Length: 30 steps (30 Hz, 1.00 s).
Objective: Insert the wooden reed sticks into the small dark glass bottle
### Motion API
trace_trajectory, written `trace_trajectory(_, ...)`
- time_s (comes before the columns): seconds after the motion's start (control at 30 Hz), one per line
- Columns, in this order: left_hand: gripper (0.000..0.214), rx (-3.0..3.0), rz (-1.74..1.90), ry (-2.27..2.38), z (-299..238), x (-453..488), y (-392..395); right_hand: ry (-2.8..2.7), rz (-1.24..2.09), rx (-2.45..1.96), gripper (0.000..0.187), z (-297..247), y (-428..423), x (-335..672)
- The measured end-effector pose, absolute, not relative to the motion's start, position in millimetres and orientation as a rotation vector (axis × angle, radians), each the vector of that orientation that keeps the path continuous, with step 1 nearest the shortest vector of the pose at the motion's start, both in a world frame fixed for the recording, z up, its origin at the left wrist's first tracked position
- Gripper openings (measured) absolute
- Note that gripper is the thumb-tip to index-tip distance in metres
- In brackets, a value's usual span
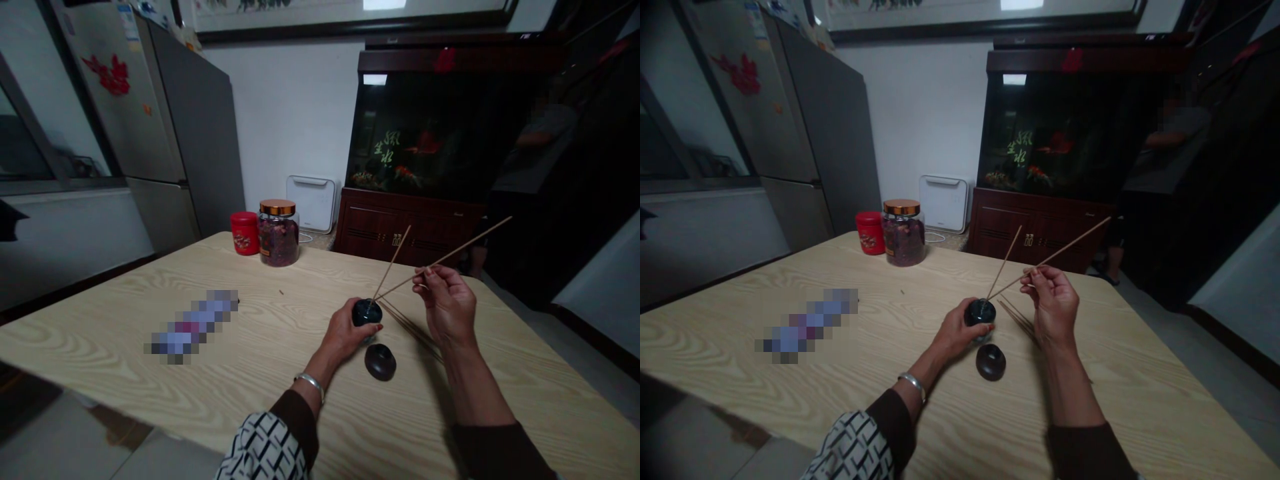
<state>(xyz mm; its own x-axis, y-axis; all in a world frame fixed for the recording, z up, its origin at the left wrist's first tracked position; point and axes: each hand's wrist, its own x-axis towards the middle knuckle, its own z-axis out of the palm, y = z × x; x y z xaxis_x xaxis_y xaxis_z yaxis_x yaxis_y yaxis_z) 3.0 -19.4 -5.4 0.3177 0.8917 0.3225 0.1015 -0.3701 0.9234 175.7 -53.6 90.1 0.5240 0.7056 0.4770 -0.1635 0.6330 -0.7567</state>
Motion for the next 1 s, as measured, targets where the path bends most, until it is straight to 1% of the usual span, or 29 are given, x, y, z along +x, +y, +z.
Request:
trace_trajectory(0.23,0.058,1.742,1.145,0.929,-5,3,-20,-0.992,0.565,-0.845,0.025,74,-44,167)
trace_trajectory(0.37,0.058,1.741,1.156,0.911,-7,3,-19,-1.115,0.67,-1.011,0.031,63,-39,163)
trace_trajectory(0.43,0.056,1.745,1.162,0.904,-8,3,-19,-1.167,0.672,-1.103,0.033,58,-38,171)
trace_trajectory(0.53,0.055,1.742,1.161,0.895,-8,4,-19,-1.245,0.481,-1.349,0.032,49,-39,199)
trace_trajectory(0.63,0.056,1.732,1.158,0.887,-8,3,-19,-1.402,0.153,-1.791,0.022,34,-44,231)
trace_trajectory(0.7,0.057,1.726,1.159,0.891,-8,3,-19,-1.527,0.032,-2.076,0.019,25,-48,245)
trace_trajectory(0.77,0.058,1.723,1.161,0.896,-8,3,-20,-1.629,0.022,-2.269,0.02,19,-51,248)
trace_trajectory(0.83,0.058,1.725,1.165,0.896,-8,2,-20,-1.679,0.037,-2.369,0.019,16,-53,245)
trace_trajectory(1.0,0.057,1.717,1.163,0.886,-7,3,-21,-1.646,0.059,-2.428,0.017,17,-51,236)
